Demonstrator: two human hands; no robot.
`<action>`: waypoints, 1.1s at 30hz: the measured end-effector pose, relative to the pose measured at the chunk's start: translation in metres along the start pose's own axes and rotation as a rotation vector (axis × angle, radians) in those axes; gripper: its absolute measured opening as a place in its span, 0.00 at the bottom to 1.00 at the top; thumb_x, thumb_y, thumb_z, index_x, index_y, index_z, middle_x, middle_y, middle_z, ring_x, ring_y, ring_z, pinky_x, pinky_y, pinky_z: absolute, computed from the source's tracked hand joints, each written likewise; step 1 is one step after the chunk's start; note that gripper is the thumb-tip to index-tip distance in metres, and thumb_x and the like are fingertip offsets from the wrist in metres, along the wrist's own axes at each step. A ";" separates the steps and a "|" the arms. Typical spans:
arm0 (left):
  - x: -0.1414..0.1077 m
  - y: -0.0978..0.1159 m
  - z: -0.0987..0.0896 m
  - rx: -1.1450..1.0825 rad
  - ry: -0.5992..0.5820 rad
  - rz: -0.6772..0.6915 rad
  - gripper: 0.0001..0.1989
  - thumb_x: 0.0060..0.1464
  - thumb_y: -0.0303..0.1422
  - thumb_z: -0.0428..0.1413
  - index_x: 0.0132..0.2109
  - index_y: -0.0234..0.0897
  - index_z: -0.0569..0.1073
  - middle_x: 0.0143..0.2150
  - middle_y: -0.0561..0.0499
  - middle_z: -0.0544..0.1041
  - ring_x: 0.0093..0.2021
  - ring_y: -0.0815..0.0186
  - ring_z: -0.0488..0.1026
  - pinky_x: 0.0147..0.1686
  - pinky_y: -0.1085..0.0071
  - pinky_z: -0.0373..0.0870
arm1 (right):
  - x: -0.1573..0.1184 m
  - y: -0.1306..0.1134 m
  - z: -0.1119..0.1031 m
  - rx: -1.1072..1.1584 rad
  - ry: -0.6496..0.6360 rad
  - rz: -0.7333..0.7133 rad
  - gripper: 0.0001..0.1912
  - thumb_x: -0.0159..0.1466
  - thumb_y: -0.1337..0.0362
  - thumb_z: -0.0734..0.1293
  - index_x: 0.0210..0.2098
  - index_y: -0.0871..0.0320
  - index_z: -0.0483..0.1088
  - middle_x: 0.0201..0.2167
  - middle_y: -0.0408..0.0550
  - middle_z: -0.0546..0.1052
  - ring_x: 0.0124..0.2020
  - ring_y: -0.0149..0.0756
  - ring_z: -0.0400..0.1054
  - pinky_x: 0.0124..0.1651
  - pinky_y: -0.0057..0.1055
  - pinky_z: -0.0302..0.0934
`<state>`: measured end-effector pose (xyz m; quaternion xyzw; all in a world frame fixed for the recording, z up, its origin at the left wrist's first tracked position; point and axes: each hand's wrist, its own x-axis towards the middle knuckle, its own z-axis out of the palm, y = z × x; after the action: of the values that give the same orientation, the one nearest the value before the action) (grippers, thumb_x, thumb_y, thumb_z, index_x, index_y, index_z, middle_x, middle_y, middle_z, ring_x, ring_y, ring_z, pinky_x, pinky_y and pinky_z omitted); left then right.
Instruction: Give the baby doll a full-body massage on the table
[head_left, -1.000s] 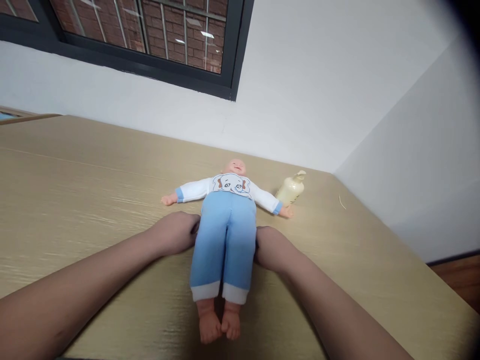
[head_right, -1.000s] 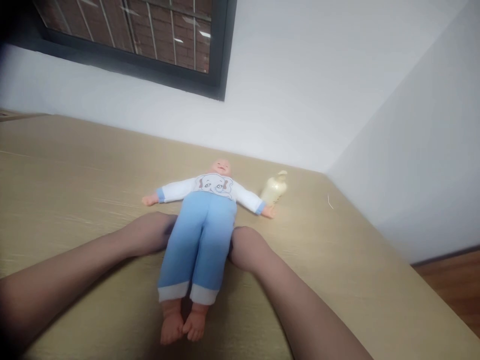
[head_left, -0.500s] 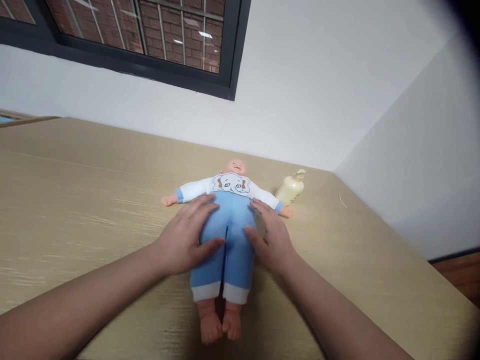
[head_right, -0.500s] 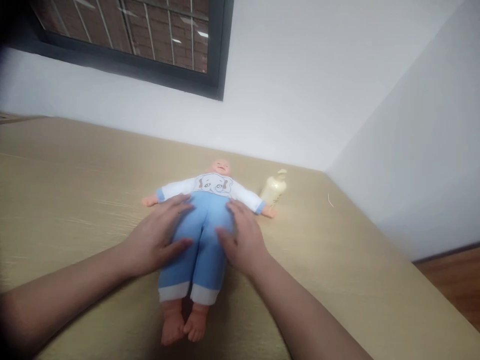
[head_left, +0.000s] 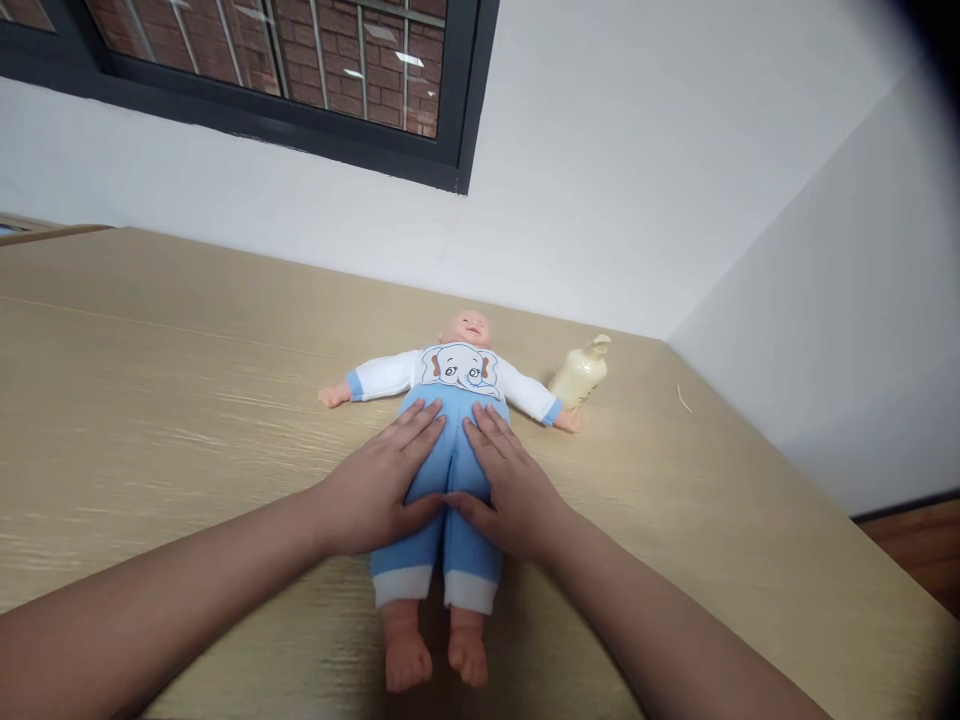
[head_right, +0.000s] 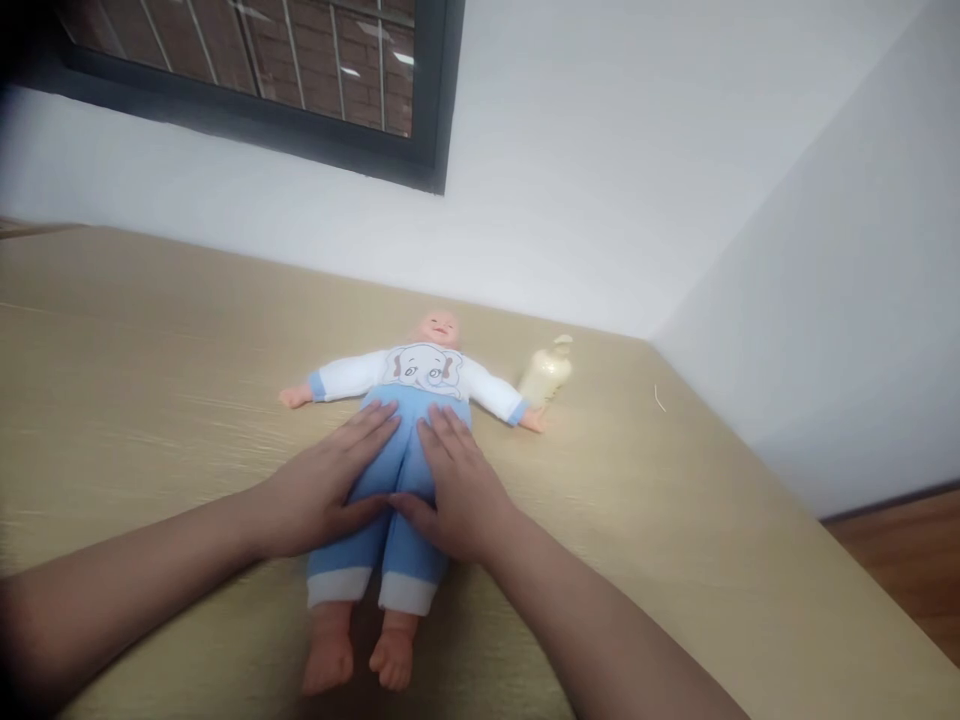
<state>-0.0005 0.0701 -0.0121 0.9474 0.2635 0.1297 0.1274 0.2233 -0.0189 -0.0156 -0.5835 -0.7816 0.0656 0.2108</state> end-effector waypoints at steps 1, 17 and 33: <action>-0.001 0.000 -0.003 -0.011 -0.016 -0.009 0.43 0.61 0.46 0.55 0.75 0.31 0.49 0.77 0.39 0.42 0.76 0.48 0.39 0.72 0.49 0.48 | -0.001 0.001 0.000 0.004 0.008 -0.002 0.45 0.65 0.49 0.67 0.73 0.65 0.49 0.75 0.61 0.45 0.77 0.52 0.34 0.75 0.56 0.42; 0.000 0.007 -0.013 -0.055 -0.071 -0.080 0.43 0.56 0.38 0.57 0.74 0.32 0.52 0.77 0.42 0.43 0.76 0.50 0.42 0.72 0.49 0.49 | -0.003 0.005 -0.010 0.106 0.043 -0.041 0.34 0.56 0.63 0.74 0.61 0.54 0.69 0.74 0.53 0.52 0.76 0.53 0.39 0.73 0.55 0.46; -0.010 0.006 -0.022 -0.086 0.006 0.196 0.08 0.58 0.40 0.61 0.40 0.44 0.83 0.77 0.52 0.47 0.75 0.39 0.39 0.69 0.39 0.48 | -0.009 -0.005 -0.020 0.075 -0.137 -0.177 0.09 0.61 0.54 0.74 0.38 0.48 0.82 0.76 0.39 0.43 0.76 0.63 0.26 0.71 0.68 0.30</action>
<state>-0.0128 0.0635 0.0081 0.9618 0.1642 0.1555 0.1539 0.2291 -0.0323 0.0021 -0.4981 -0.8395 0.1156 0.1837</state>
